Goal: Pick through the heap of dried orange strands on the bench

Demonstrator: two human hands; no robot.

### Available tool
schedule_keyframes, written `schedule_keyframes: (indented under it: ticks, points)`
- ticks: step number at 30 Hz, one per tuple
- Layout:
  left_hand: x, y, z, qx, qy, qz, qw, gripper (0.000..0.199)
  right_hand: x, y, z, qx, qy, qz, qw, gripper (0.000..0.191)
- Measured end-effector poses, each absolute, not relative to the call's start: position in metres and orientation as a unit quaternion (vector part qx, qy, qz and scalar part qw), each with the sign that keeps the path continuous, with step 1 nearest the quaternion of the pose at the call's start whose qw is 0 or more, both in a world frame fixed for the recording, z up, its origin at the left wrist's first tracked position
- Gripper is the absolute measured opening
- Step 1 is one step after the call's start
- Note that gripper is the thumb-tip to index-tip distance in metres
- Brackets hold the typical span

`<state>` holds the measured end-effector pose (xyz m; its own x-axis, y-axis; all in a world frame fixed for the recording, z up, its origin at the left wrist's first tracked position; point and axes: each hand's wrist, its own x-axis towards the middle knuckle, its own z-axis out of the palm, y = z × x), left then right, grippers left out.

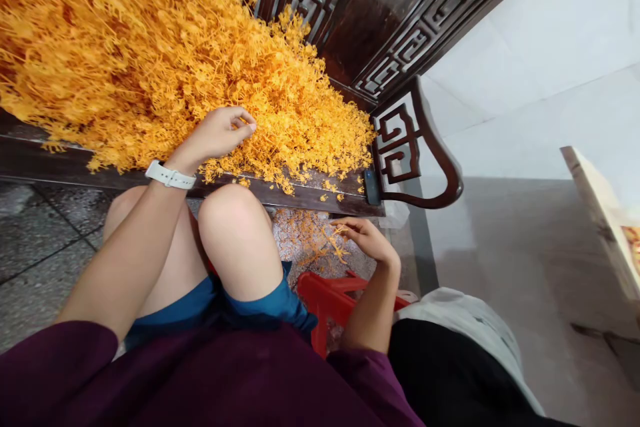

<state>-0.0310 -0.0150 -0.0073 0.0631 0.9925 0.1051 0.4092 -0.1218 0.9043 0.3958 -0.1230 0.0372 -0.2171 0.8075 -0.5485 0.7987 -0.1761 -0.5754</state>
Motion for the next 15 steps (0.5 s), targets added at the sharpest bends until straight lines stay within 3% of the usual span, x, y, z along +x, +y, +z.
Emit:
schedule_keyframes:
  ticks: [3, 9, 12, 15]
  points:
    - [-0.036, -0.013, -0.009, 0.651, 0.584, 0.374, 0.309, 0.019, 0.417, -0.122, 0.008, -0.663, -0.623, 0.407, -0.082, 0.048]
    - [-0.030, -0.014, -0.015, 0.690, 0.596, 0.320, 0.259, 0.022, 0.396, -0.113, -0.015, -0.674, -0.639, 0.360, -0.083, 0.045]
    - [-0.026, -0.013, -0.017, 0.697, 0.606, 0.301, 0.236, 0.022, 0.357, -0.098, 0.000, -0.626, -0.687, 0.368, -0.029, 0.048]
    - [-0.023, -0.012, -0.018, 0.705, 0.607, 0.294, 0.220, 0.022, 0.301, -0.073, 0.007, -0.545, -0.748, 0.352, 0.137, 0.042]
